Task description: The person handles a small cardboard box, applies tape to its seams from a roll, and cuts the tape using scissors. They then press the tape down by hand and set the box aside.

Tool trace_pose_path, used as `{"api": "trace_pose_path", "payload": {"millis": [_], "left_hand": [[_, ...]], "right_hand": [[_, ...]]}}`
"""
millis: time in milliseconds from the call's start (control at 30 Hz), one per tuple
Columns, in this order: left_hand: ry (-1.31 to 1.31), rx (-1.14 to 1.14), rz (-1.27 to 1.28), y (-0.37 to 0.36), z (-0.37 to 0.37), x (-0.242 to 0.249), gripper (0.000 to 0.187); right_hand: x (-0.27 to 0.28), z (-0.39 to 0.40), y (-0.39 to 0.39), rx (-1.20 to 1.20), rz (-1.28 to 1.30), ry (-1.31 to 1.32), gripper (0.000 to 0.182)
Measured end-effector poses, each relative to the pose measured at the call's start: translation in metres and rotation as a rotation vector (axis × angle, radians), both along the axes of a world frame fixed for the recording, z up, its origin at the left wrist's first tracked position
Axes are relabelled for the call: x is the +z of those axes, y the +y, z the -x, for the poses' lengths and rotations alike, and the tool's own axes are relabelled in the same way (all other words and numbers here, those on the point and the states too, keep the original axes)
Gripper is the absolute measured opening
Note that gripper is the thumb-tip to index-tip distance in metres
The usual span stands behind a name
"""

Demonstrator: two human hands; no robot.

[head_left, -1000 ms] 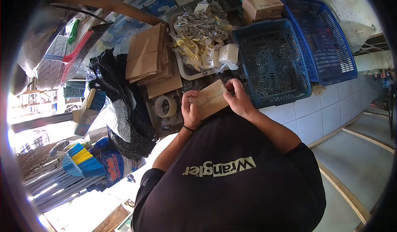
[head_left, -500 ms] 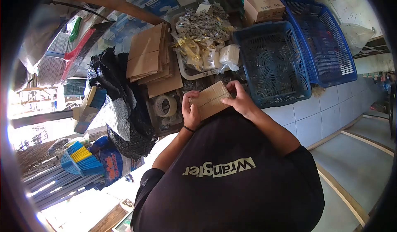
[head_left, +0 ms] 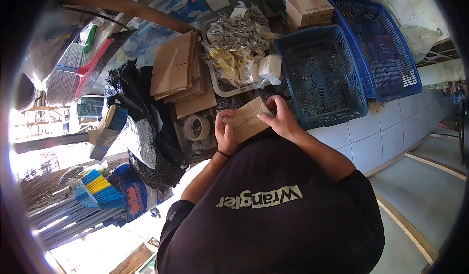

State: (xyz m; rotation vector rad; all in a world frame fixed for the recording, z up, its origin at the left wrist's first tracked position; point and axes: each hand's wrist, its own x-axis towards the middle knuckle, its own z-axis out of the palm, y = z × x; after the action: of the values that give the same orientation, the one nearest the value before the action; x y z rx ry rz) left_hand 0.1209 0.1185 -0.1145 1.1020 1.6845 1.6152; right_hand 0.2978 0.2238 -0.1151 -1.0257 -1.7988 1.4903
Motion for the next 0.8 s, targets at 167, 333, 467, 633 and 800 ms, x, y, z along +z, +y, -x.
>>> {"api": "trace_pose_path", "payload": {"millis": [167, 333, 467, 633, 800], "left_hand": [[-0.003, 0.002, -0.007, 0.0, -0.001, 0.002, 0.03], [0.118, -0.006, 0.014, -0.001, 0.0, 0.004, 0.03], [0.626, -0.029, 0.135, -0.003, 0.006, 0.023, 0.03], [0.809, -0.181, 0.328, -0.006, -0.005, 0.052, 0.088], [0.822, -0.159, 0.412, -0.009, 0.003, 0.043, 0.104]], "right_hand": [[-0.002, -0.001, 0.003, -0.002, 0.159, 0.065, 0.039], [0.006, -0.002, 0.002, 0.033, -0.091, -0.136, 0.038], [0.005, -0.004, 0.001, 0.063, -0.111, -0.051, 0.043], [0.017, -0.011, -0.001, 0.15, 0.016, -0.004, 0.053], [0.019, -0.01, -0.004, 0.251, -0.215, -0.062, 0.058]]}}
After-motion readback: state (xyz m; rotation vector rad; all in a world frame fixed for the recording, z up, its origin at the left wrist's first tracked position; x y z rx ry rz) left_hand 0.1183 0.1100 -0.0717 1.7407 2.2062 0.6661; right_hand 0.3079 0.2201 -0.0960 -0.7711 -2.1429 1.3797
